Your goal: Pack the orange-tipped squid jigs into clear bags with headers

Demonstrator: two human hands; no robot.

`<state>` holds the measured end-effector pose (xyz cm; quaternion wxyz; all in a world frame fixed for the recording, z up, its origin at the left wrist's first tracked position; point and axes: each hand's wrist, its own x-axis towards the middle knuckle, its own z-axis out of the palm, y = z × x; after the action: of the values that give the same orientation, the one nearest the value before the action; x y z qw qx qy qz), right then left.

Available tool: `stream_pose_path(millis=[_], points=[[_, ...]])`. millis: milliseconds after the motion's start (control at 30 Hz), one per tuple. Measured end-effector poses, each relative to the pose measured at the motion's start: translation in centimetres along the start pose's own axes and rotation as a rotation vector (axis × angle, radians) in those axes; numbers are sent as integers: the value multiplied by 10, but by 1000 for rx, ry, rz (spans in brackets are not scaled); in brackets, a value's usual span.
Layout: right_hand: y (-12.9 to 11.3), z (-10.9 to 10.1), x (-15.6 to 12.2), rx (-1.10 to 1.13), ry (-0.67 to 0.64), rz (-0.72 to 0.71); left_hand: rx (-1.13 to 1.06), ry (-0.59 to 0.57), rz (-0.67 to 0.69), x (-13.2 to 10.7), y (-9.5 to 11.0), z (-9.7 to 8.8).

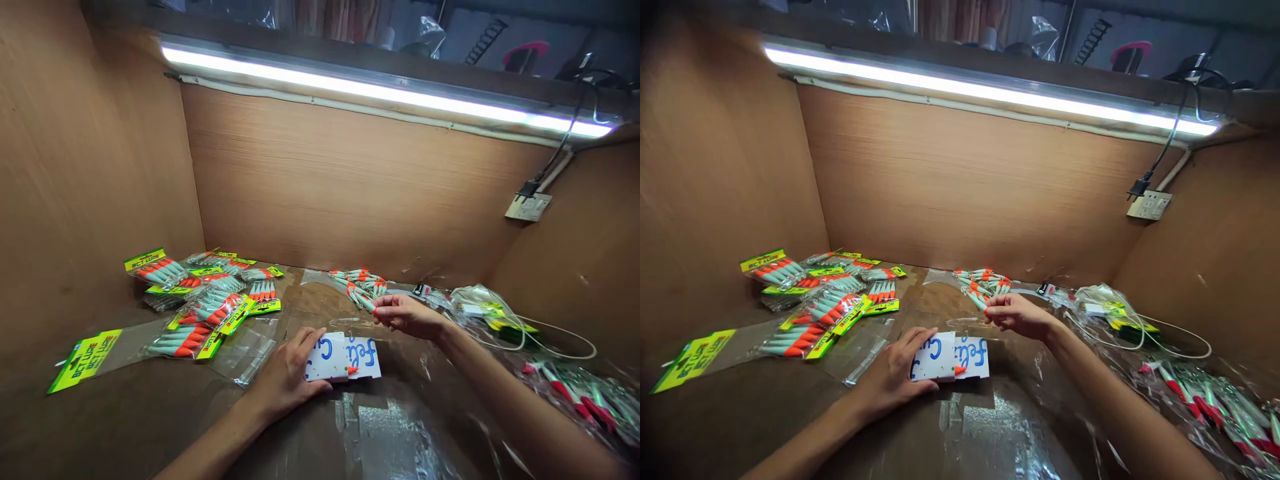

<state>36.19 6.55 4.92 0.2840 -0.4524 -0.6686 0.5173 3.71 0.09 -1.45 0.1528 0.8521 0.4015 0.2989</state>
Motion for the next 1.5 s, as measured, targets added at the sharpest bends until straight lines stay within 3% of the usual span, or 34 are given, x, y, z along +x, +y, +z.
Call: stream_pose_path(millis=[100,233,400,500,600,667,733,833,933,1067,1233,1367,1500], points=[[4,10,-24,-100,-30,-25,-6,6,-11,2,-2,0],[6,37,-43,-532,102,-159,-8,11,-4,2,-2,2],[9,90,-37,-936,303,-435,1,-1,-3,3,6,2],[12,100,-26,-986,277,-526,10,28,-11,3,4,1],[7,83,-10,-902,98,-584,21,40,-28,4,-4,0],[-1,62,10,-867,59,-468,26,38,-31,4,-8,0],[-10,42,38,-929,169,-205,25,34,-29,4,-10,1],[-18,25,85,-1018,312,-19,23,24,-34,4,-10,0],[-13,27,121,-1062,344,85,21,23,-50,5,-8,-2],[-4,41,139,-1049,325,105,9,24,-59,4,-6,-4],[-16,30,120,-882,352,-63,2,19,-59,3,-7,-3],[-26,6,73,-685,380,-201,2,55,-57,3,-8,-3],[-13,2,20,-216,414,-331,10,100,-57,3,-11,-2]])
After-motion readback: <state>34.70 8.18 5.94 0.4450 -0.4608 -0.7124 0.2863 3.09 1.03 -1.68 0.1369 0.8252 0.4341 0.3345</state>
